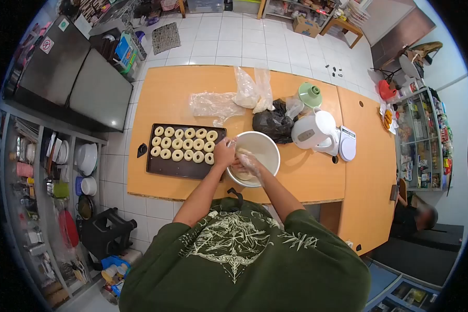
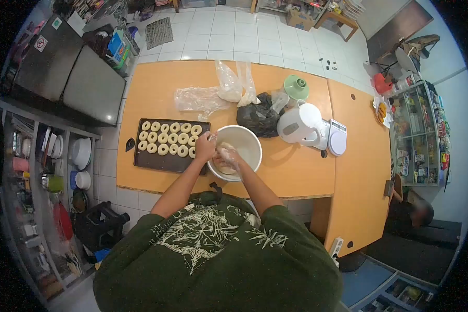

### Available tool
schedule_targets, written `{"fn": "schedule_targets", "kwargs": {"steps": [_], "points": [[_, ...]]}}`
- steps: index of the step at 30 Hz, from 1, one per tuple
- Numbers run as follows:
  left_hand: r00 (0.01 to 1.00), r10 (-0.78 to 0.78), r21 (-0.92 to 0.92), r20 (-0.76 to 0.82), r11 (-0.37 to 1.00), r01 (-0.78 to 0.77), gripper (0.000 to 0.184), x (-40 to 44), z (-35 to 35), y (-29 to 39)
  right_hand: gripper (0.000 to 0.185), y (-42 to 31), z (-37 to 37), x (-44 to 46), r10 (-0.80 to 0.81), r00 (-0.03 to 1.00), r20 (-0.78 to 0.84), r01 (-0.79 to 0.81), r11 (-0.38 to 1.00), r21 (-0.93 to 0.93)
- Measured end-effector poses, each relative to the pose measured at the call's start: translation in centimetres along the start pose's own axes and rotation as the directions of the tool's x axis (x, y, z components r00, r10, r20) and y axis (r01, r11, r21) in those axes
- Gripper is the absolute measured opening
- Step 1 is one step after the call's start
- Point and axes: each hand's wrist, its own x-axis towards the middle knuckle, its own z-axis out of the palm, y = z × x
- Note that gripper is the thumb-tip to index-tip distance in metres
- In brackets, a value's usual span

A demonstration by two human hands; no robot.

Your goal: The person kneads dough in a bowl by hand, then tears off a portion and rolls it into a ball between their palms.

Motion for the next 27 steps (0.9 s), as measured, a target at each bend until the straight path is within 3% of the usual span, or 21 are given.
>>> {"fn": "schedule_targets", "kwargs": {"steps": [2,3,4,5,6,7,10,11,13,17,19,20,22,23,25,27], "points": [[1.000,0.002,0.011,-0.004,1.000,-0.002,0.043,0.1,-0.2,0.0,0.028,-1.2,-0.8,-1.8,-0.206,0.975,-0.080,0.194,0.971,-0.140],[1.000,-0.008,0.016,0.009,1.000,0.008,0.043,0.1,-0.3,0.2,0.028,-0.9,-1.1,-1.6,-0.205,0.976,-0.078,0.193,0.971,-0.139],[1.000,-0.014,0.022,0.025,1.000,0.013,0.043,0.1,-0.3,0.1,0.028,0.1,-1.7,-0.4,-0.510,0.824,-0.246,0.384,0.822,-0.420],[0.999,-0.007,0.026,0.031,1.000,0.006,0.043,0.0,-0.3,0.0,0.029,1.0,-2.1,0.8,-0.777,0.555,-0.297,0.437,0.576,-0.690],[1.000,0.022,0.014,0.011,1.000,-0.022,0.043,0.2,0.1,-0.5,0.033,2.2,-2.6,2.5,-0.816,0.538,-0.213,0.363,0.452,-0.815],[0.999,0.052,-0.001,-0.010,0.999,-0.052,0.042,0.4,0.3,-0.7,0.033,2.7,-2.6,3.6,-0.819,0.530,-0.221,0.362,0.454,-0.814],[0.999,0.003,0.015,0.032,1.000,-0.004,0.044,0.4,0.0,-0.4,0.047,2.8,-1.8,5.4,-0.709,0.696,-0.111,0.168,0.311,-0.935],[1.000,0.003,0.013,0.022,1.000,-0.003,0.044,0.4,-0.2,-0.3,0.047,2.7,-2.1,5.5,-0.713,0.694,-0.101,0.174,0.303,-0.937],[0.999,0.022,0.098,0.026,0.995,-0.024,0.048,-0.1,-0.4,-0.1,0.047,1.0,-2.8,2.8,-0.578,0.815,0.039,0.292,0.352,-0.889],[0.999,-0.026,0.042,0.018,0.999,0.026,0.051,-0.6,-0.7,0.0,0.042,-0.5,-2.7,-4.1,-0.527,0.849,0.038,0.298,0.419,-0.858],[1.000,0.014,0.072,0.008,0.997,-0.014,0.051,-0.7,-0.7,-0.1,0.039,-1.3,-1.8,-8.4,-0.532,0.836,0.136,0.323,0.276,-0.905],[1.000,0.006,0.093,0.004,0.996,-0.006,0.051,-0.6,-0.6,-0.1,0.039,-1.0,-1.8,-9.4,-0.530,0.838,0.133,0.320,0.279,-0.906],[1.000,0.015,0.057,-0.004,0.998,-0.014,0.051,-0.7,-0.3,-0.4,0.033,-0.6,-1.8,-10.9,-0.535,0.816,0.218,0.295,0.062,-0.953],[1.000,0.023,0.022,-0.014,0.999,-0.023,0.051,-0.8,-0.3,-0.6,0.033,-0.4,-1.6,-11.6,-0.534,0.817,0.217,0.296,0.065,-0.953],[1.000,0.015,0.054,-0.003,0.998,-0.014,0.050,-0.7,-0.5,-0.6,0.024,-0.2,-0.9,-12.9,-0.344,0.927,0.146,0.161,0.013,-0.987],[1.000,0.002,0.081,0.008,0.997,-0.002,0.050,-0.8,-0.4,-0.2,0.020,0.5,-0.3,-12.7,-0.301,0.944,0.135,0.141,0.000,-0.990]]}}
